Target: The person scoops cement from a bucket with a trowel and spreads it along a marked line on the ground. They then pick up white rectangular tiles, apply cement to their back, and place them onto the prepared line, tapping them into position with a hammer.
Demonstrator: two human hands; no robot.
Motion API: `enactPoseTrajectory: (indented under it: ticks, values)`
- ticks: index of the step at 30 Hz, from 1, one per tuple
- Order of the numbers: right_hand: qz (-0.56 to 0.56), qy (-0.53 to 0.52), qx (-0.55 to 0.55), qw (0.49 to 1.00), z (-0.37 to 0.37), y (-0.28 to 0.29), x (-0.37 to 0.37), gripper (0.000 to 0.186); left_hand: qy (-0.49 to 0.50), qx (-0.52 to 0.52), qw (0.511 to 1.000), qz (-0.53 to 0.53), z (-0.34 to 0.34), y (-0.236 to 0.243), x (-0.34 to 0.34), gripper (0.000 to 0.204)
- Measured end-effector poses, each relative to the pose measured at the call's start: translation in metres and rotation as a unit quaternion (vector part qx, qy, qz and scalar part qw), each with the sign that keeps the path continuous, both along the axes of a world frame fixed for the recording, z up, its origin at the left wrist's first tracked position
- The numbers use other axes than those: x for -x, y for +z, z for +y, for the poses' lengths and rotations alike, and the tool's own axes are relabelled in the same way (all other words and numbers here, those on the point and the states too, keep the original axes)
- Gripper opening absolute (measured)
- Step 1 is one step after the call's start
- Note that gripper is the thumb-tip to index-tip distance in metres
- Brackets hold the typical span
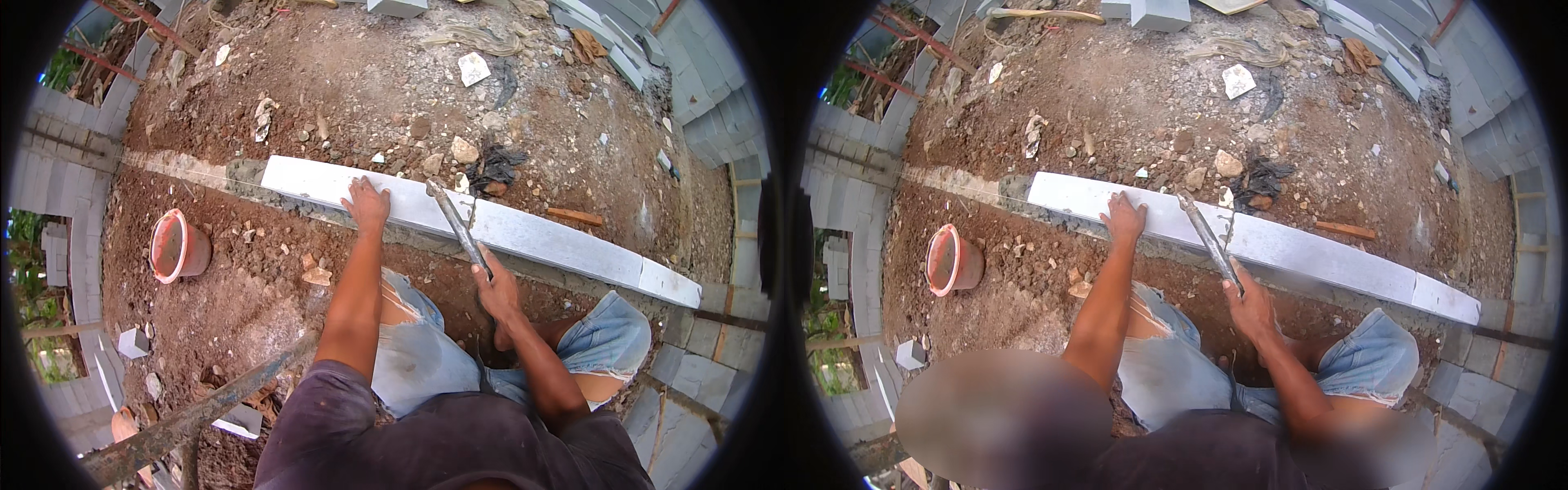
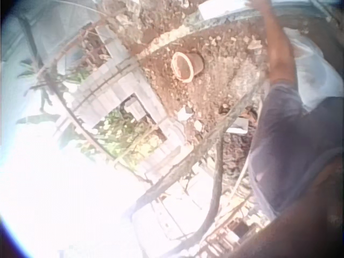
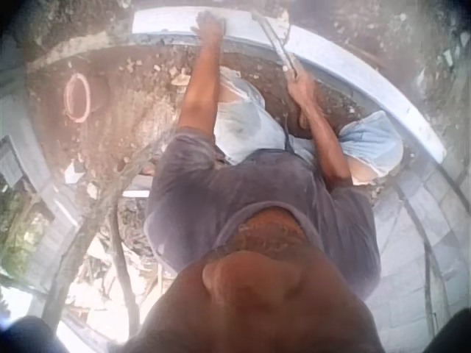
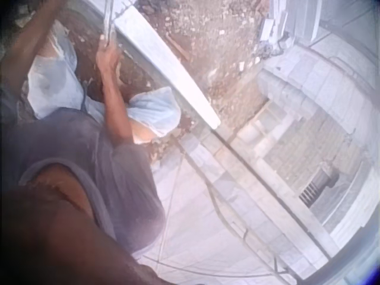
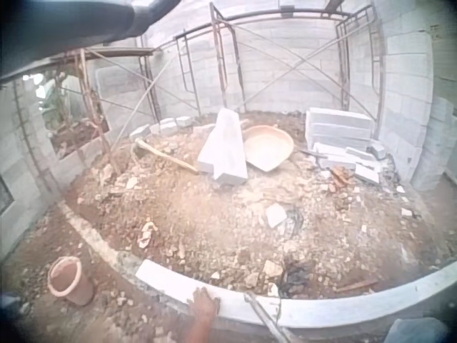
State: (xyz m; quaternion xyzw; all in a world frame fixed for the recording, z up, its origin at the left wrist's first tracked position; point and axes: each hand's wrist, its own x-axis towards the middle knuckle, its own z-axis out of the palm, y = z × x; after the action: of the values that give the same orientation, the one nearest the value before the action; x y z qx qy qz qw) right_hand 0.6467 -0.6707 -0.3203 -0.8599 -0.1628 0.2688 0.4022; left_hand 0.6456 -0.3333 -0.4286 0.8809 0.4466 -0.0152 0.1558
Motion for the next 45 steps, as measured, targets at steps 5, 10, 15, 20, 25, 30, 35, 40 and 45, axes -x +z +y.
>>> enactPoseTrajectory:
  ticks: [5, 10, 15, 20, 25, 30, 35, 40, 45]
  values:
    - [-0.031, 0.066, 0.084, 0.994, 0.021, -0.027, -0.018, 0.054, 0.022, -0.007, 1.0, -0.001, -0.006, -0.004, 0.011, 0.087]
    - [-0.057, 0.062, 0.075, 0.994, 0.009, -0.026, -0.016, 0.054, 0.034, 0.044, 0.998, 0.018, -0.011, 0.017, 0.01, 0.084]
    - [0.001, 0.052, 0.0, 0.999, 0.04, -0.024, -0.025, 0.054, 0.092, 0.057, 0.994, -0.023, -0.004, 0.022, 0.019, 0.09]
    - [-0.013, 0.098, -0.076, 0.992, 0.091, -0.029, -0.04, 0.055, 0.167, 0.073, 0.983, -0.016, 0.018, 0.019, 0.033, 0.096]
    - [-0.06, 0.168, 0.041, 0.983, 0.114, -0.064, -0.053, 0.055, 0.168, 0.066, 0.983, -0.034, 0.017, 0.015, 0.038, 0.096]
    - [-0.041, 0.149, -0.036, 0.987, 0.093, -0.064, -0.044, 0.054, 0.162, 0.052, 0.985, -0.031, 0.009, 0.012, 0.032, 0.095]
    - [-0.005, 0.132, -0.007, 0.991, 0.089, -0.06, -0.042, 0.056, 0.158, 0.045, 0.985, -0.052, 0.029, 0.003, 0.055, 0.087]
    - [-0.066, 0.167, 0.023, 0.984, 0.061, -0.058, -0.084, 0.048, 0.157, 0.069, 0.984, -0.043, 0.029, 0.011, 0.043, 0.09]
    - [-0.013, 0.151, 0.031, 0.988, 0.047, -0.006, -0.083, 0.047, 0.27, 0.157, 0.944, -0.108, 0.022, 0.011, 0.044, 0.117]
